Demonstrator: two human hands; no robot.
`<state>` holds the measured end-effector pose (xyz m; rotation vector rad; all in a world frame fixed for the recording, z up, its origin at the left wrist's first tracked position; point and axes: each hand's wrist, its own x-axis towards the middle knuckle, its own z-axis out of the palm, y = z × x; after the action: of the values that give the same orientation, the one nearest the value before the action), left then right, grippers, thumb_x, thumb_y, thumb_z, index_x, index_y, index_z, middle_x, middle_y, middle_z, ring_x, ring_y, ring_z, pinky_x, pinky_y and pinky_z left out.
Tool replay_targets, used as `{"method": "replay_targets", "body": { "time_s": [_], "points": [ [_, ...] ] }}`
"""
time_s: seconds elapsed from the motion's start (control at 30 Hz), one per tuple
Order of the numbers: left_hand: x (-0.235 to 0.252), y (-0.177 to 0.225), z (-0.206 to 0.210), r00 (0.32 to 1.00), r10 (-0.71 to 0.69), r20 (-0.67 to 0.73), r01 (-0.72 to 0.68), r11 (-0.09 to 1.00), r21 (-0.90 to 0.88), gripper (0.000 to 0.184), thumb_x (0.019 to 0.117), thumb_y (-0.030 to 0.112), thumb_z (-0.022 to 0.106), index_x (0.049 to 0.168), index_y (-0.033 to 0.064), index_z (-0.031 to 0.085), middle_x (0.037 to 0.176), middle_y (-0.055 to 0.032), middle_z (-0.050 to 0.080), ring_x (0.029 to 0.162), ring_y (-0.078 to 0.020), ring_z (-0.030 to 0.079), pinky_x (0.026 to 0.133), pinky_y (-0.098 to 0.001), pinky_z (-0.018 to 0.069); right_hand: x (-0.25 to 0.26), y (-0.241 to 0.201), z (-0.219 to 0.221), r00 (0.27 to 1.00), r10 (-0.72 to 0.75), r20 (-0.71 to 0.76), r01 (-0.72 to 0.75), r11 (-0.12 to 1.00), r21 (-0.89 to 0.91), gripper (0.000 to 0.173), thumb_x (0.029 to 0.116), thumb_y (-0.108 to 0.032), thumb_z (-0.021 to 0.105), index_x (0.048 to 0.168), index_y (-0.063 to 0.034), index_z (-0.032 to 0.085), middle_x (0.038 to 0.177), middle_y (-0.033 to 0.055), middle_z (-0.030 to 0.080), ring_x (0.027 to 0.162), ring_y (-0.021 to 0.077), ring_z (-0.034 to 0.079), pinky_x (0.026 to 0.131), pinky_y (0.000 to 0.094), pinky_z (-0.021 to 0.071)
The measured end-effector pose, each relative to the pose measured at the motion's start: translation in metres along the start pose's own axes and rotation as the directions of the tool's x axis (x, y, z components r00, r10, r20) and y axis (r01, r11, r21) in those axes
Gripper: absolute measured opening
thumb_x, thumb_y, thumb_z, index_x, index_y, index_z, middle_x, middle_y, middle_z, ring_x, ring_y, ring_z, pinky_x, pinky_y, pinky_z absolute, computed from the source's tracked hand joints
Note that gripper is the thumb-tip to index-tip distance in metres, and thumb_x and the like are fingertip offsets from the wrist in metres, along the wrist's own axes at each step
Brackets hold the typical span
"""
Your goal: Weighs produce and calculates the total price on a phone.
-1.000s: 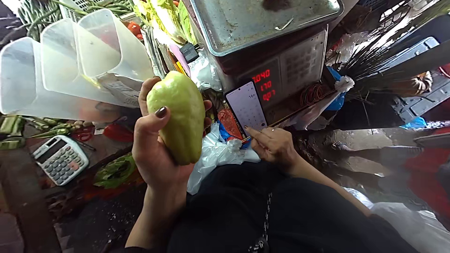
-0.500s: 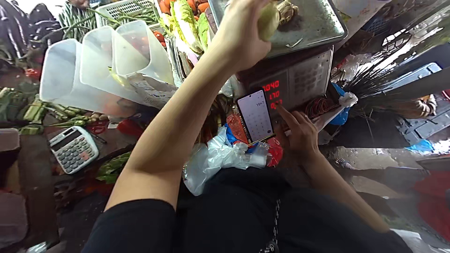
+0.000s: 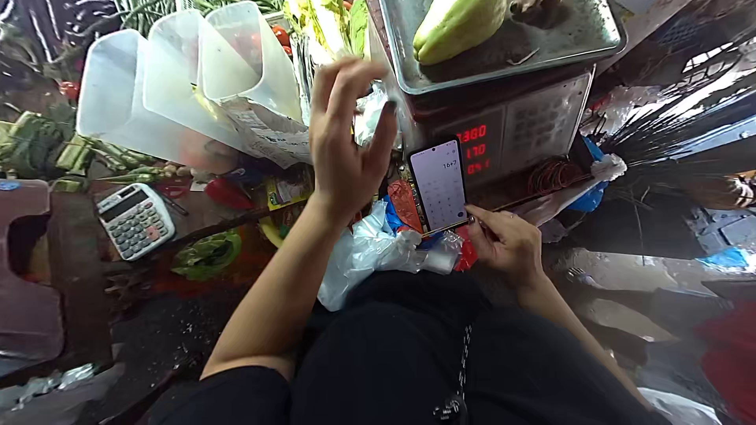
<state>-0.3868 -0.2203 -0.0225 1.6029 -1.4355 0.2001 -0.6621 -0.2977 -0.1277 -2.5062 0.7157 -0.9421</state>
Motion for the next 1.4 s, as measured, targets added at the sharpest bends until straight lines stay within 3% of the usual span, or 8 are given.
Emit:
{"method": "replay_targets", "body": {
  "time_s": [0.1, 0.17, 0.23, 0.33, 0.43, 0.67, 1.33, 1.4],
  "points": [
    [-0.073, 0.004, 0.011, 0.976, -0.214, 0.047, 0.218, 0.972, -0.093, 0.032, 0.0971, 0.014, 0.056, 0.123, -0.0049, 0.060, 0.108, -0.0163, 0.063, 0.086, -0.0185, 0.062, 0.071, -0.0346, 0.0542, -0.014, 0.007, -0.001, 1.000, 0.010, -0.002, -0.010, 1.000, 0.014, 0.035, 0.1024, -0.026, 0.051, 0.111, -0.0080, 0.080, 0.073, 0.0070, 0.072, 0.062, 0.0170, 0.063, 0.059, 0.0336, 0.0507],
    [-0.113, 0.016, 0.035, 0.915, -0.379, 0.135, 0.402, 0.878, -0.258, 0.030, 0.0994, 0.012, 0.055, 0.126, -0.0034, 0.056, 0.102, -0.0114, 0.063, 0.081, -0.0148, 0.063, 0.070, -0.0328, 0.0565, -0.015, 0.010, -0.001, 1.000, -0.003, -0.012, 0.003, 1.000, 0.020, 0.035, 0.1031, -0.026, 0.051, 0.110, -0.0068, 0.080, 0.072, 0.0072, 0.071, 0.062, 0.0164, 0.062, 0.059, 0.0325, 0.0506],
    [-0.139, 0.024, 0.061, 0.880, -0.440, 0.180, 0.473, 0.774, -0.421, 0.027, 0.1028, 0.010, 0.051, 0.127, -0.0011, 0.050, 0.099, -0.0089, 0.063, 0.081, -0.0132, 0.065, 0.072, -0.0329, 0.0583, -0.010, 0.010, 0.000, 0.999, -0.024, -0.024, 0.025, 0.999, 0.027, 0.035, 0.1029, -0.025, 0.051, 0.110, -0.0063, 0.080, 0.070, 0.0072, 0.070, 0.061, 0.0161, 0.061, 0.058, 0.0319, 0.0486],
    [-0.155, 0.025, 0.088, 0.912, -0.400, 0.092, 0.388, 0.768, -0.509, 0.017, 0.1062, 0.009, 0.046, 0.122, 0.0017, 0.048, 0.091, -0.0052, 0.059, 0.072, -0.0093, 0.061, 0.067, -0.0286, 0.0563, 0.000, 0.009, 0.000, 0.996, -0.086, -0.031, 0.088, 0.995, 0.050, 0.034, 0.1029, -0.025, 0.053, 0.109, -0.0063, 0.080, 0.070, 0.0069, 0.070, 0.061, 0.0155, 0.062, 0.058, 0.0318, 0.0496],
    [-0.158, 0.018, 0.102, 0.913, -0.407, -0.018, 0.347, 0.802, -0.487, 0.012, 0.1074, 0.011, 0.046, 0.118, 0.0062, 0.046, 0.079, -0.0027, 0.055, 0.059, -0.0088, 0.055, 0.056, -0.0270, 0.0528, 0.007, 0.010, -0.001, 0.983, -0.180, -0.016, 0.181, 0.980, 0.088, 0.033, 0.1001, -0.025, 0.054, 0.099, -0.0064, 0.080, 0.067, 0.0056, 0.068, 0.061, 0.0156, 0.060, 0.057, 0.0315, 0.0478],
    [-0.160, 0.018, 0.111, 0.898, -0.413, -0.153, 0.318, 0.848, -0.423, 0.015, 0.1048, 0.009, 0.050, 0.119, 0.0050, 0.048, 0.080, -0.0020, 0.058, 0.062, -0.0071, 0.057, 0.059, -0.0255, 0.0545, -0.006, 0.022, 0.009, 0.962, -0.273, 0.019, 0.272, 0.961, 0.057, 0.034, 0.1006, -0.027, 0.053, 0.100, -0.0077, 0.081, 0.066, 0.0066, 0.066, 0.061, 0.0184, 0.060, 0.057, 0.0330, 0.0456],
    [-0.160, 0.017, 0.110, 0.899, -0.400, -0.181, 0.334, 0.891, -0.308, 0.020, 0.0997, 0.008, 0.054, 0.118, 0.0008, 0.051, 0.071, -0.0024, 0.057, 0.055, -0.0090, 0.055, 0.053, -0.0255, 0.0519, -0.004, 0.033, 0.015, 0.952, -0.305, 0.038, 0.302, 0.951, 0.070, 0.033, 0.0998, -0.027, 0.054, 0.097, -0.0085, 0.082, 0.066, 0.0065, 0.066, 0.063, 0.0180, 0.060, 0.059, 0.0321, 0.0459],
    [-0.160, 0.017, 0.110, 0.899, -0.400, -0.175, 0.334, 0.888, -0.315, 0.020, 0.0992, 0.007, 0.054, 0.118, 0.0008, 0.052, 0.071, -0.0022, 0.056, 0.055, -0.0089, 0.054, 0.052, -0.0252, 0.0514, -0.003, 0.033, 0.017, 0.958, -0.279, 0.059, 0.277, 0.960, 0.038, 0.034, 0.1002, -0.029, 0.053, 0.103, -0.0095, 0.081, 0.066, 0.0067, 0.066, 0.063, 0.0196, 0.061, 0.058, 0.0347, 0.0465]
  ]
}}
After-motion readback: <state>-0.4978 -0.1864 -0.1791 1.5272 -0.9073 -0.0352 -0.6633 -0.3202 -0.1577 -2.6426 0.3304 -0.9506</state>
